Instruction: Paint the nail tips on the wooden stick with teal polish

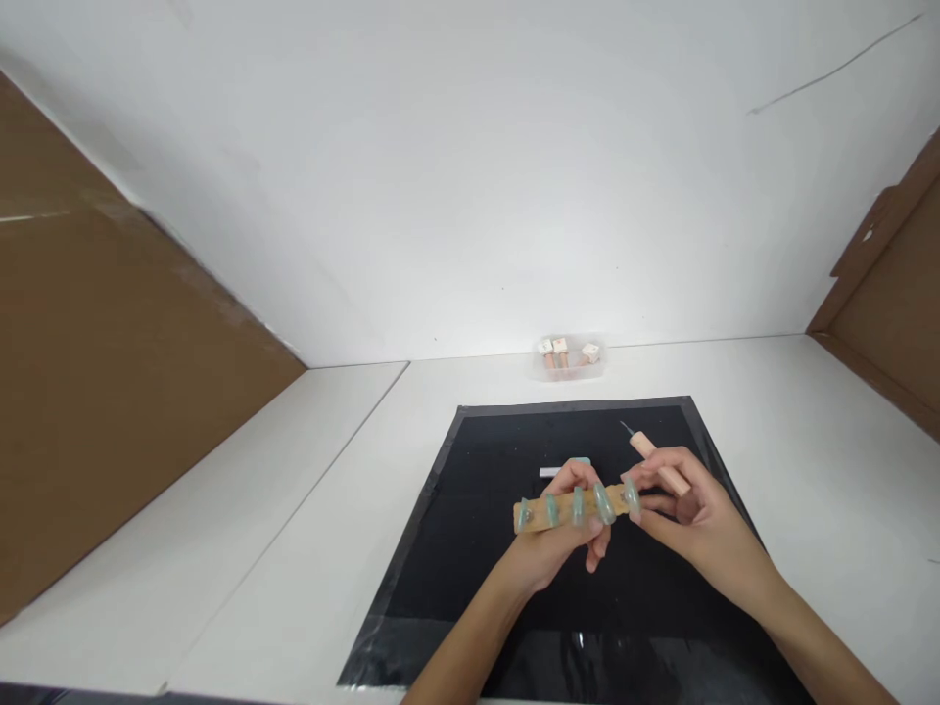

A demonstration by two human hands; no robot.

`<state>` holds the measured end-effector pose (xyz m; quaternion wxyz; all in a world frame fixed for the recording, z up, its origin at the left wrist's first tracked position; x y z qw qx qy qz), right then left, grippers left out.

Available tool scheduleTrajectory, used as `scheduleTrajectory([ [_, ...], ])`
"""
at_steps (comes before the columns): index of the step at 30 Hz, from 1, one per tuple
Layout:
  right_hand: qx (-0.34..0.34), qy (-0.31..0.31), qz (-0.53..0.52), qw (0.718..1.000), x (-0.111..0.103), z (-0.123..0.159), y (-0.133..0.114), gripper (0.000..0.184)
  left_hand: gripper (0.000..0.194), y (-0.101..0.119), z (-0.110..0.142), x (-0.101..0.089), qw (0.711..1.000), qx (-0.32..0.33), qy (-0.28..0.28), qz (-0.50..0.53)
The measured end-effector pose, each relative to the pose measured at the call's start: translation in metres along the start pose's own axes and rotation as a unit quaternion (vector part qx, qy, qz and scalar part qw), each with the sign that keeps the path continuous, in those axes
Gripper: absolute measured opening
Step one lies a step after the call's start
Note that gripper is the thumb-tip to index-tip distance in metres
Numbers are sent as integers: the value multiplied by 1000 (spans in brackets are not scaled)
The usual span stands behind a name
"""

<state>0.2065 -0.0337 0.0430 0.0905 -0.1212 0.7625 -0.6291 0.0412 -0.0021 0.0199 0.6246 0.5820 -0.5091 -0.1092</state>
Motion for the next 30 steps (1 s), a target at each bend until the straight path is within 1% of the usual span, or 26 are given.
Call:
scheduleTrajectory([
  [3,-9,26,-17,999,0,-1,1,22,37,5,1,0,999,19,27,4],
  [6,-10,20,-26,999,-1,0,2,22,37,8,0,0,998,34,55,-6],
  [10,0,-17,-8,1000,-4,2,1,22,36,6,1,0,996,54,48,-53],
  [13,10,-12,33,999,-12,3,-4,24,34,2,2,-1,993,63,46,-83],
  [14,10,5,51,999,-15,2,-6,25,33,2,2,-2,993,66,43,-92],
  [18,-18,123,122,985,-26,2,-16,20,32,4,4,0,986,74,34,-143],
  [19,-38,149,135,979,-28,3,-17,18,31,4,4,1,985,71,30,-155],
  [21,-109,178,146,967,-29,5,-18,15,29,5,5,2,983,56,23,-175],
  [23,-194,167,145,956,-28,9,-17,15,27,3,6,3,981,35,18,-189],
  [25,-250,122,142,950,-25,11,-17,15,26,1,6,3,980,16,11,-199],
  [27,-266,61,144,951,-20,10,-18,15,26,-1,6,2,978,6,-2,-207],
  [28,-259,31,150,954,-18,10,-19,16,25,-2,6,2,977,3,-9,-211],
  [30,-248,-9,166,954,-13,8,-21,18,25,-2,5,2,976,3,-20,-217],
])
Point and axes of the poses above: each hand's wrist, its own z-axis away from the middle knuckle, its own x-axis out of the palm, y = z × x, the point moved 1 cm from there along -z, towards the middle knuckle, and after that the axes turned 13 degrees about -y, right-handed, at the moved point
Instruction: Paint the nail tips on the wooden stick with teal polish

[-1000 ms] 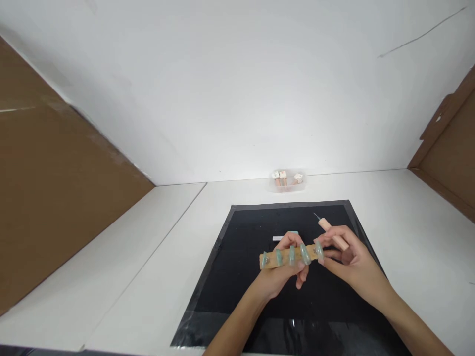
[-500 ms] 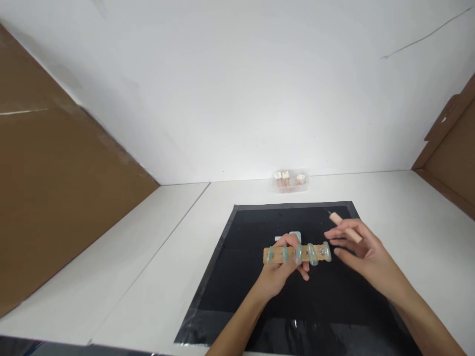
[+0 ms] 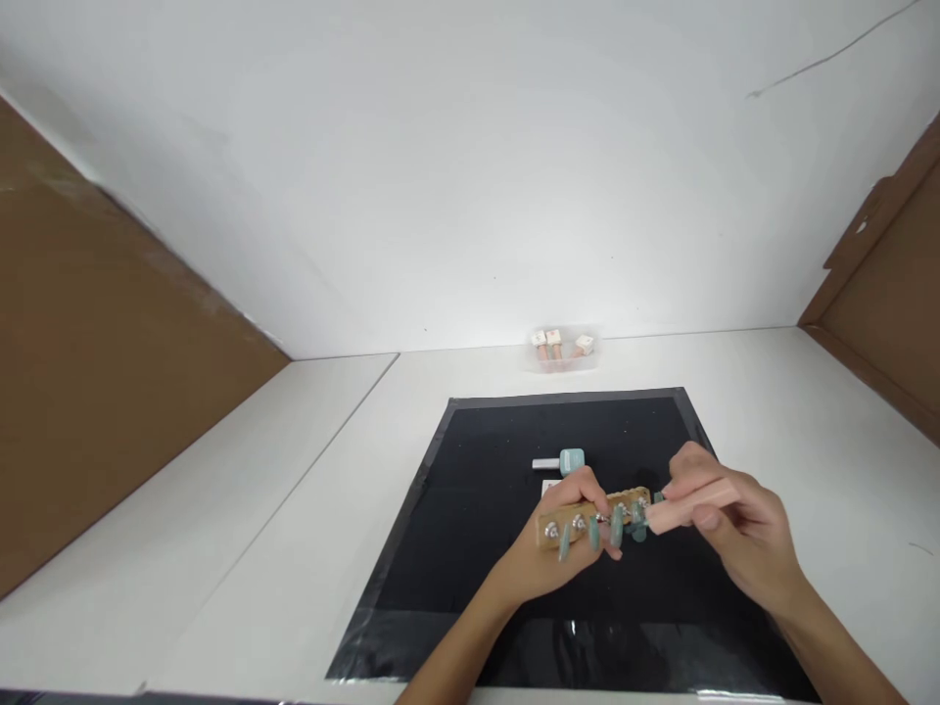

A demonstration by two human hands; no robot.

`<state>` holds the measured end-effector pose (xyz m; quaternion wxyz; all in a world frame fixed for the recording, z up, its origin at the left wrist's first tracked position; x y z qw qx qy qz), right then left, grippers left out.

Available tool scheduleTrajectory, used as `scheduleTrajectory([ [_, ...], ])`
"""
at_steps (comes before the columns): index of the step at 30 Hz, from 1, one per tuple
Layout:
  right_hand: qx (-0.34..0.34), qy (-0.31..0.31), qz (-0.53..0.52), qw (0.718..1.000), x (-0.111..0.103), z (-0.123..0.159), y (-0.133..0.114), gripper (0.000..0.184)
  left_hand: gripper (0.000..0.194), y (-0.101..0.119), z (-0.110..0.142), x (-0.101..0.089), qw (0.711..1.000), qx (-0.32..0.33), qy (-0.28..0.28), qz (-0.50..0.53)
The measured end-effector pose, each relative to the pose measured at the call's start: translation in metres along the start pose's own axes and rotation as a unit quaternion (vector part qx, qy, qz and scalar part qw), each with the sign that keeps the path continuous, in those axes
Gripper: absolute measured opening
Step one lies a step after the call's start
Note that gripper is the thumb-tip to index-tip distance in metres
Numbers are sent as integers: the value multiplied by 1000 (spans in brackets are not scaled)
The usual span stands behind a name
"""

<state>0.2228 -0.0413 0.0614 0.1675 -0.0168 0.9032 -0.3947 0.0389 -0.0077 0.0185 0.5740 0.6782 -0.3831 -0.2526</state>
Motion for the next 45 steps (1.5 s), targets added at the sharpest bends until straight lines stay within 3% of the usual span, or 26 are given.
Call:
scheduleTrajectory([
  [4,3,-38,27,999,4,-1,0,20,26,2,-1,1,1000,-3,-11,5],
  [9,4,20,63,998,2,2,4,15,25,1,0,0,1000,-5,-8,-7],
  [14,-7,-14,64,998,3,3,5,9,20,2,0,0,999,2,-14,-41],
  [18,-5,24,94,995,1,3,6,8,16,2,0,-1,997,-2,-12,-82],
  [22,-11,-7,95,995,2,2,6,7,13,0,2,-4,990,-24,-12,-138],
  [27,-12,4,123,992,2,1,6,7,16,0,3,-6,976,-32,-17,-215],
  [33,9,-4,140,990,2,1,8,6,16,1,3,-7,974,-29,-22,-224],
  [45,-14,-36,122,992,4,-2,7,12,17,5,2,-8,972,-53,-11,-227],
])
Point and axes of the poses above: each hand's wrist, its own z-axis away from the middle knuckle, its own x-axis out of the palm, y = z × x, the point moved 1 cm from there along -z, towards the middle knuckle, and after that the axes turned 13 degrees about -y, right-handed, at the moved point
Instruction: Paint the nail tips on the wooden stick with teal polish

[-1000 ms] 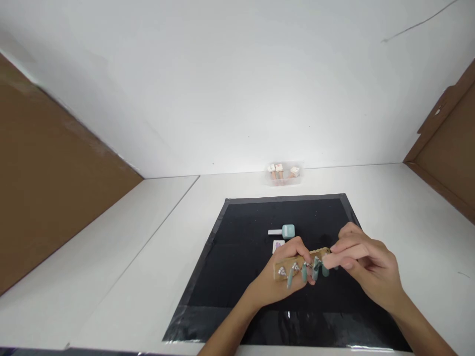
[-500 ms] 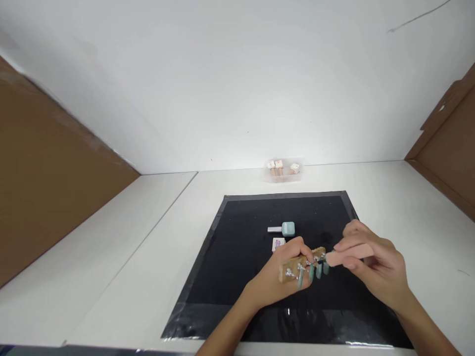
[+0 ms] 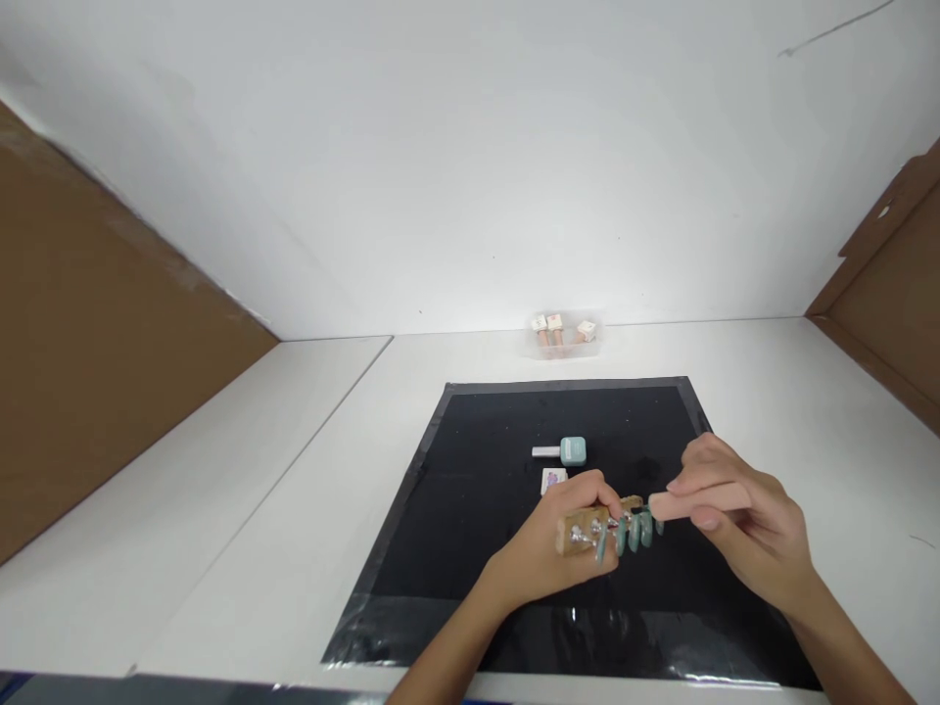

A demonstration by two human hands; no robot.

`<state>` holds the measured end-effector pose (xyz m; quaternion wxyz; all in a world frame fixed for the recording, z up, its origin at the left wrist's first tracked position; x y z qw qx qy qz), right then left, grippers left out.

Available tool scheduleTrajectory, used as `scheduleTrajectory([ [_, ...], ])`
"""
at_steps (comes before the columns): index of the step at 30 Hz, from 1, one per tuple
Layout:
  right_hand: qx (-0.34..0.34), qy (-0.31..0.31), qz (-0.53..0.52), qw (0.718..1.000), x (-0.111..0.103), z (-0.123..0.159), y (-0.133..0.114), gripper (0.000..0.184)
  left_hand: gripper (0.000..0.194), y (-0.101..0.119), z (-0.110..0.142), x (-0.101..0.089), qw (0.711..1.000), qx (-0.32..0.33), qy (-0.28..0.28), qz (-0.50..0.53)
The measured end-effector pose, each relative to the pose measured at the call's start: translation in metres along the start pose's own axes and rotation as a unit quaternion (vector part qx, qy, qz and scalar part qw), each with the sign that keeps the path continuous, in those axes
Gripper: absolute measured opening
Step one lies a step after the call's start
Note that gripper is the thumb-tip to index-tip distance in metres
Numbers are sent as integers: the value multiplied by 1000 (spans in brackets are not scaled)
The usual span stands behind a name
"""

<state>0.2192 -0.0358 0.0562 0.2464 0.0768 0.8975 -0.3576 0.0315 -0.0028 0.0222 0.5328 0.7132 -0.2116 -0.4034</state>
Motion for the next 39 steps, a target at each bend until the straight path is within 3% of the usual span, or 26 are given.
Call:
scheduleTrajectory([
  [20,-6,-41,21,999,0,-3,-3,12,17,5,-4,-1,999,-39,6,30],
  [39,-14,-16,-7,1000,0,-2,-2,19,16,7,-3,0,998,-52,-1,40],
])
Point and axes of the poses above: each hand's wrist, its own z-axis away from the middle knuckle, its own x-axis out of the palm, y = z × x, the point moved 1 cm from there along -z, towards the middle knuckle, and after that the axes turned 13 degrees about -y, right-handed, at the moved point
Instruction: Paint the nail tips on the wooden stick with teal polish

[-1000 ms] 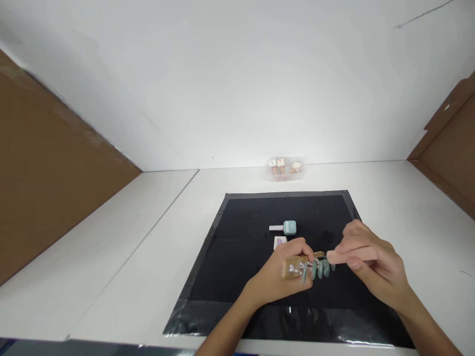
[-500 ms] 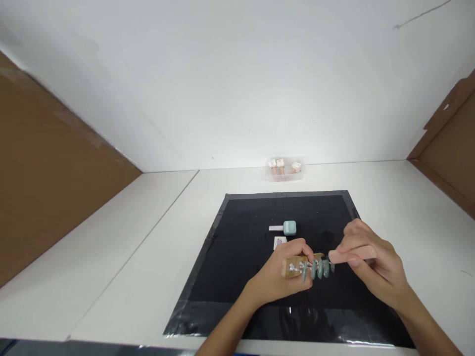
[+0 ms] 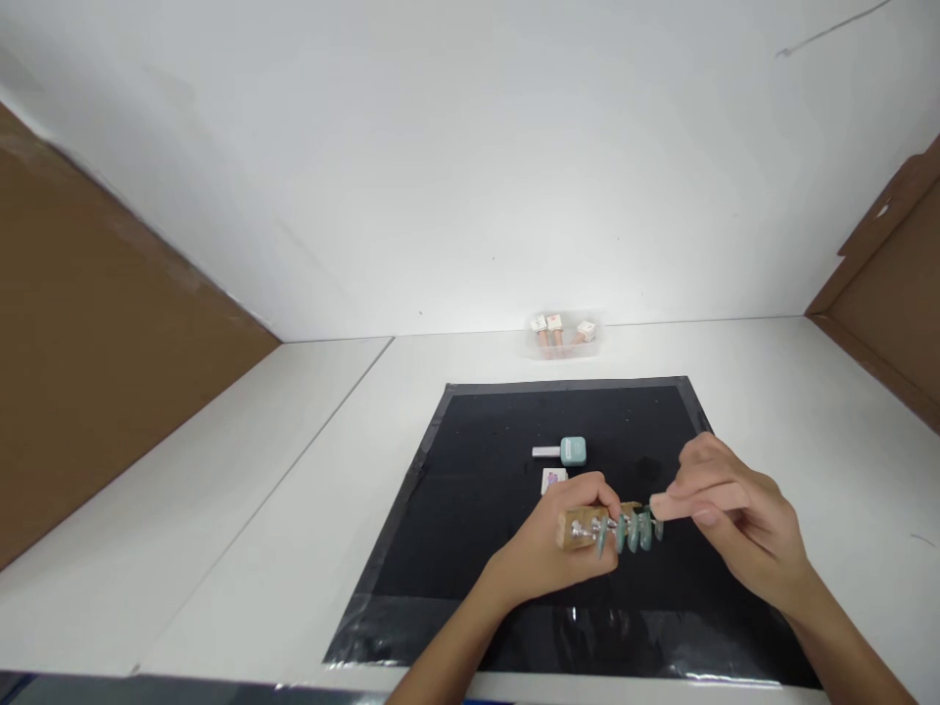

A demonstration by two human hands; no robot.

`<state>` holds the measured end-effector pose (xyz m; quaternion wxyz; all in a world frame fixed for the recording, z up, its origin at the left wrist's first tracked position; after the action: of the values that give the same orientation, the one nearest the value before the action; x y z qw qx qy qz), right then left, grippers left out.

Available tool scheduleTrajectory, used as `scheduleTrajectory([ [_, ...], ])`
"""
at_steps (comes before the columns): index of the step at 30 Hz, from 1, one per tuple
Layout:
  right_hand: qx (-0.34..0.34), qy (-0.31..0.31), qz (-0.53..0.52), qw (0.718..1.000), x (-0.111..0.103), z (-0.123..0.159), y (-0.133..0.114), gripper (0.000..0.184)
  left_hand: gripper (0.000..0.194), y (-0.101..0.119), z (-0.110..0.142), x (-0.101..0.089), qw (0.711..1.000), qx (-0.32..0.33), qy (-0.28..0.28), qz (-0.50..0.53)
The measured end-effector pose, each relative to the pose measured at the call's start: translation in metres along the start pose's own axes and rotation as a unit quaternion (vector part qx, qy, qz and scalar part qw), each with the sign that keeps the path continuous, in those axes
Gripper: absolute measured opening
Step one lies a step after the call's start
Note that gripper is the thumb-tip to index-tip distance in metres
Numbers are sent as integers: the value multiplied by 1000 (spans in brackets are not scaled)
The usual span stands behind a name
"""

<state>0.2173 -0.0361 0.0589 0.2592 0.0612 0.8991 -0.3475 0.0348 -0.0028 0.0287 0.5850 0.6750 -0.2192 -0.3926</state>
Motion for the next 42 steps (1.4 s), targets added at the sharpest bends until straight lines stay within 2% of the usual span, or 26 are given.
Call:
scheduleTrajectory([
  [6,33,-3,-20,999,1,2,3,19,17,1,1,0,1000,1,-13,14],
  [8,27,2,-36,999,1,3,3,20,17,1,1,0,999,2,-21,28],
  [11,22,-22,-75,997,2,3,3,23,18,-2,2,1,998,-5,-36,54],
  [16,39,-10,-78,996,2,5,5,20,20,-4,3,1,995,-16,-57,85],
  [21,41,-24,-83,995,2,5,5,19,20,-2,2,2,993,-20,-72,95],
  [34,33,-28,-100,994,4,7,7,19,21,-3,1,2,991,-36,-78,100],
  [38,50,-28,-74,996,4,7,8,19,20,-3,1,2,992,-30,-79,92],
  [42,35,-26,-93,995,3,6,7,22,21,-4,0,2,992,-28,-77,98],
])
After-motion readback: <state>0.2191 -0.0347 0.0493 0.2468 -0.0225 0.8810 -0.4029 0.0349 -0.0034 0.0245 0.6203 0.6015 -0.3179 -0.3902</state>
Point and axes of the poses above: each hand's wrist, its own z-axis away from the middle knuckle, its own x-axis out of the palm, y = z × x, the point moved 1 cm from there along -z, towards the middle knuckle, and after that the axes turned 13 degrees about -y, right-handed, at the moved point
